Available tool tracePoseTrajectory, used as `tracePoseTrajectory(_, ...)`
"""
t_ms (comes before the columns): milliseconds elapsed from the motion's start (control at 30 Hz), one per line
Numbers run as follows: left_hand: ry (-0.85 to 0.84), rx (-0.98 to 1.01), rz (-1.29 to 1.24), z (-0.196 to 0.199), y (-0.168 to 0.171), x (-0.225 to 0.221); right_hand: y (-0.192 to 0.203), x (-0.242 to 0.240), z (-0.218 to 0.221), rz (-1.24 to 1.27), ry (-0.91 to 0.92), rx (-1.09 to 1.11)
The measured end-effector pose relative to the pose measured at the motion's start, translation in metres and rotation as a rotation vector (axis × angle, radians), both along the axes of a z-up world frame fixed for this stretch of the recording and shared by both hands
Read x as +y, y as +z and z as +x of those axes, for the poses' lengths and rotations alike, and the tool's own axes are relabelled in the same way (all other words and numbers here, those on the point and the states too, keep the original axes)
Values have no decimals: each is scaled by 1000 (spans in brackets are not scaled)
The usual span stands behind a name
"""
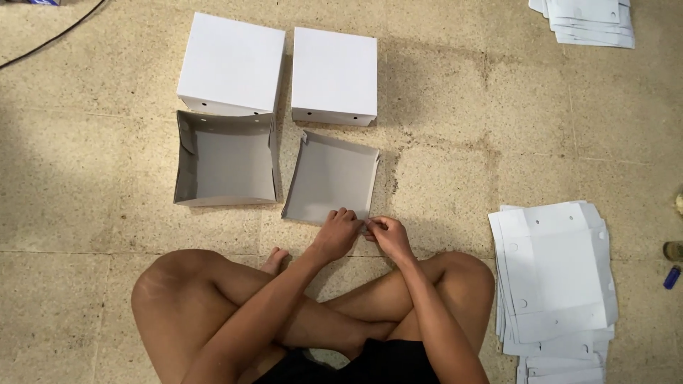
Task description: Assembling white cardboard boxes by folding flat sheets and tucking in tabs.
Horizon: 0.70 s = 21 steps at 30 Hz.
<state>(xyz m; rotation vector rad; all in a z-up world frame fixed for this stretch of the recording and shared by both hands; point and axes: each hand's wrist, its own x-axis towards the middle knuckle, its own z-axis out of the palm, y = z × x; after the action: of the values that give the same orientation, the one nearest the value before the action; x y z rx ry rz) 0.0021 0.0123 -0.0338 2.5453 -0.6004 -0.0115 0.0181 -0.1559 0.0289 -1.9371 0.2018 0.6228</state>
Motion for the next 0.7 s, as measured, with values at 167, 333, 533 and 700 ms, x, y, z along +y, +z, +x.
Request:
tracePoseTrajectory(167, 27, -42, 2, -1, -7, 0, 1, -3, -6, 26, 13, 11)
tracePoseTrajectory(333, 17, -38, -9, -4, 2, 2, -14, -13, -7, 36, 46, 21)
tracePoseTrajectory(533, -15, 64, -25, -4, 5, 5, -42, -24, -2, 80, 29, 14)
tracePoseTrajectory(700, -22, 116, -89, -3, 3, 5, -38, -26, -3, 79, 87, -5)
